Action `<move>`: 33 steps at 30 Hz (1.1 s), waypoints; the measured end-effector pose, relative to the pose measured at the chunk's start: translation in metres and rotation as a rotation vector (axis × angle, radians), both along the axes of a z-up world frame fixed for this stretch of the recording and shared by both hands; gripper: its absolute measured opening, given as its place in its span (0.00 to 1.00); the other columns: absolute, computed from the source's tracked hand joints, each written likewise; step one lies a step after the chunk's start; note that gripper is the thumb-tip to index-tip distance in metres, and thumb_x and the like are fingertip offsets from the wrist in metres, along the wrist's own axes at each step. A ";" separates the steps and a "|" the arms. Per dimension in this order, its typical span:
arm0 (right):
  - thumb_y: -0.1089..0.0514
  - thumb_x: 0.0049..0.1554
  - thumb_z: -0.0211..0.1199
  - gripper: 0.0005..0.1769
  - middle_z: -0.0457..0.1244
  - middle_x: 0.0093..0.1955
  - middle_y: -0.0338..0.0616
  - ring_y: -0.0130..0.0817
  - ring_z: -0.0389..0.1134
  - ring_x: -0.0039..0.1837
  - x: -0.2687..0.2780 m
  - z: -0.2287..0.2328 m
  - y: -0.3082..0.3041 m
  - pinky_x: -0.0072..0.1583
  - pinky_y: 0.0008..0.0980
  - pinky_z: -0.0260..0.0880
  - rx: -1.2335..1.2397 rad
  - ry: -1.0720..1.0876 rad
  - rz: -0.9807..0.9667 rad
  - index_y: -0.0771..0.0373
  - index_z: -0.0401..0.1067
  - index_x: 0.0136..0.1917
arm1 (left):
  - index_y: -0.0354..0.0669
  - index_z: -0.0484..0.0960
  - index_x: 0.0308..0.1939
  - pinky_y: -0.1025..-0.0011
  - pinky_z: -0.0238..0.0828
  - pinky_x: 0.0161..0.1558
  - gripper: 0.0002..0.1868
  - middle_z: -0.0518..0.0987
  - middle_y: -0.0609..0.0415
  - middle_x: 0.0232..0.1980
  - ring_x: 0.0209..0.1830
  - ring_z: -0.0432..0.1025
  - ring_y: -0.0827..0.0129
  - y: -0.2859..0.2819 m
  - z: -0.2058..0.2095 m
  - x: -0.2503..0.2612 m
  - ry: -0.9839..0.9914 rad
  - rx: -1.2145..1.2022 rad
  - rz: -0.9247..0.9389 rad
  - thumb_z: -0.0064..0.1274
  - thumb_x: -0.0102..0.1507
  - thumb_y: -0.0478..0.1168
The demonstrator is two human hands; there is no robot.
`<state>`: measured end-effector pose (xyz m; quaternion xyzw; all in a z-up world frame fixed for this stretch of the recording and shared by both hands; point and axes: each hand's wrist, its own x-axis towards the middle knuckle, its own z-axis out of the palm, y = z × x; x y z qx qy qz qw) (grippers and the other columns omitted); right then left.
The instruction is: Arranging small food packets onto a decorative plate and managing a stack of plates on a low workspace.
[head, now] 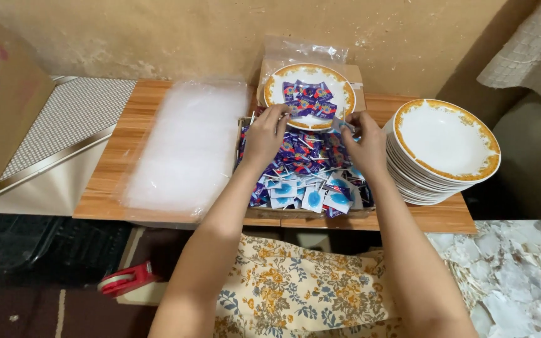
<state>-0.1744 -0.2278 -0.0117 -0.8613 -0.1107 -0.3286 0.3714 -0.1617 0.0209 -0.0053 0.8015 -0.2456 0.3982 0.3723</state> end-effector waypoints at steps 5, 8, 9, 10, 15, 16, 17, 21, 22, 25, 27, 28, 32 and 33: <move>0.61 0.60 0.66 0.09 0.69 0.47 0.45 0.41 0.69 0.42 0.004 0.006 0.012 0.45 0.39 0.70 -0.057 -0.103 -0.047 0.57 0.73 0.54 | 0.47 0.78 0.54 0.66 0.74 0.52 0.10 0.81 0.55 0.46 0.50 0.79 0.63 -0.008 -0.014 0.027 -0.082 0.182 -0.011 0.49 0.70 0.34; 0.61 0.62 0.62 0.08 0.66 0.49 0.44 0.44 0.69 0.47 0.009 0.006 0.015 0.48 0.41 0.72 -0.074 -0.112 -0.042 0.58 0.71 0.57 | 0.47 0.76 0.56 0.64 0.71 0.56 0.11 0.79 0.56 0.47 0.49 0.79 0.62 -0.015 -0.024 0.044 -0.134 0.269 0.020 0.45 0.71 0.35; 0.61 0.65 0.58 0.08 0.64 0.51 0.45 0.47 0.70 0.52 0.009 0.005 0.016 0.50 0.43 0.73 -0.079 -0.099 -0.032 0.58 0.70 0.58 | 0.48 0.74 0.57 0.63 0.69 0.57 0.11 0.78 0.57 0.47 0.48 0.79 0.63 -0.017 -0.029 0.050 -0.182 0.313 0.046 0.43 0.71 0.37; 0.61 0.65 0.58 0.08 0.64 0.51 0.45 0.47 0.70 0.52 0.012 0.003 0.016 0.50 0.43 0.73 -0.079 -0.100 -0.032 0.58 0.70 0.58 | 0.48 0.74 0.57 0.63 0.69 0.57 0.11 0.78 0.57 0.47 0.48 0.79 0.63 -0.019 -0.031 0.053 -0.183 0.313 0.046 0.43 0.71 0.37; 0.61 0.67 0.57 0.09 0.59 0.54 0.49 0.57 0.70 0.54 0.022 -0.005 0.018 0.49 0.47 0.75 -0.051 -0.105 -0.080 0.63 0.70 0.60 | 0.49 0.73 0.63 0.60 0.67 0.56 0.17 0.78 0.52 0.46 0.47 0.78 0.58 -0.028 -0.030 0.054 -0.314 0.490 0.088 0.40 0.70 0.36; 0.61 0.67 0.57 0.09 0.59 0.54 0.49 0.57 0.70 0.54 0.021 -0.003 0.020 0.49 0.47 0.75 -0.050 -0.105 -0.079 0.63 0.70 0.60 | 0.49 0.73 0.63 0.60 0.67 0.56 0.17 0.78 0.52 0.46 0.47 0.78 0.58 -0.028 -0.034 0.058 -0.315 0.491 0.089 0.40 0.70 0.36; 0.63 0.65 0.57 0.09 0.58 0.54 0.46 0.55 0.69 0.55 0.021 -0.001 0.021 0.49 0.45 0.75 -0.048 -0.087 -0.052 0.60 0.72 0.59 | 0.50 0.72 0.64 0.61 0.68 0.55 0.16 0.79 0.52 0.45 0.44 0.79 0.59 -0.028 -0.038 0.061 -0.290 0.485 0.093 0.39 0.72 0.38; 0.68 0.63 0.54 0.13 0.59 0.53 0.45 0.53 0.69 0.56 0.010 0.009 0.027 0.54 0.45 0.75 -0.027 -0.050 -0.004 0.57 0.74 0.58 | 0.54 0.75 0.58 0.64 0.65 0.50 0.12 0.78 0.58 0.40 0.40 0.79 0.64 -0.028 -0.036 0.061 -0.259 0.499 0.123 0.43 0.72 0.44; 0.68 0.63 0.54 0.13 0.59 0.53 0.45 0.53 0.69 0.56 0.010 0.009 0.025 0.54 0.45 0.75 -0.027 -0.048 -0.003 0.57 0.74 0.58 | 0.54 0.75 0.58 0.64 0.65 0.50 0.12 0.78 0.58 0.40 0.40 0.79 0.64 -0.028 -0.034 0.059 -0.257 0.500 0.123 0.43 0.72 0.44; 0.68 0.61 0.58 0.14 0.59 0.53 0.47 0.57 0.69 0.58 0.014 0.009 0.022 0.54 0.49 0.74 -0.045 -0.067 -0.005 0.58 0.69 0.60 | 0.56 0.76 0.55 0.63 0.62 0.50 0.10 0.79 0.58 0.41 0.43 0.77 0.64 -0.026 -0.031 0.058 -0.263 0.507 0.145 0.47 0.71 0.44; 0.66 0.61 0.59 0.12 0.61 0.53 0.46 0.55 0.68 0.60 0.016 0.006 0.019 0.55 0.51 0.72 -0.043 -0.056 -0.021 0.57 0.68 0.58 | 0.56 0.79 0.52 0.61 0.60 0.49 0.10 0.80 0.58 0.42 0.48 0.74 0.64 -0.024 -0.036 0.059 -0.185 0.520 0.138 0.51 0.69 0.49; 0.66 0.61 0.59 0.12 0.61 0.53 0.46 0.55 0.68 0.60 0.017 0.005 0.017 0.55 0.51 0.72 -0.043 -0.055 -0.022 0.57 0.68 0.58 | 0.56 0.79 0.52 0.61 0.60 0.49 0.10 0.80 0.58 0.42 0.48 0.74 0.64 -0.023 -0.034 0.057 -0.185 0.521 0.136 0.51 0.69 0.49; 0.66 0.61 0.59 0.09 0.62 0.53 0.41 0.50 0.68 0.61 0.021 0.001 0.012 0.59 0.48 0.70 -0.061 -0.052 -0.038 0.55 0.69 0.54 | 0.53 0.80 0.53 0.53 0.56 0.56 0.12 0.80 0.55 0.49 0.58 0.68 0.60 -0.018 -0.024 0.044 0.067 0.529 0.044 0.54 0.66 0.45; 0.66 0.61 0.60 0.09 0.62 0.52 0.41 0.50 0.67 0.61 0.022 0.000 0.011 0.60 0.49 0.69 -0.066 -0.064 -0.036 0.55 0.70 0.54 | 0.52 0.79 0.56 0.48 0.54 0.60 0.12 0.79 0.52 0.53 0.62 0.68 0.56 -0.017 -0.020 0.040 0.163 0.531 0.018 0.50 0.69 0.44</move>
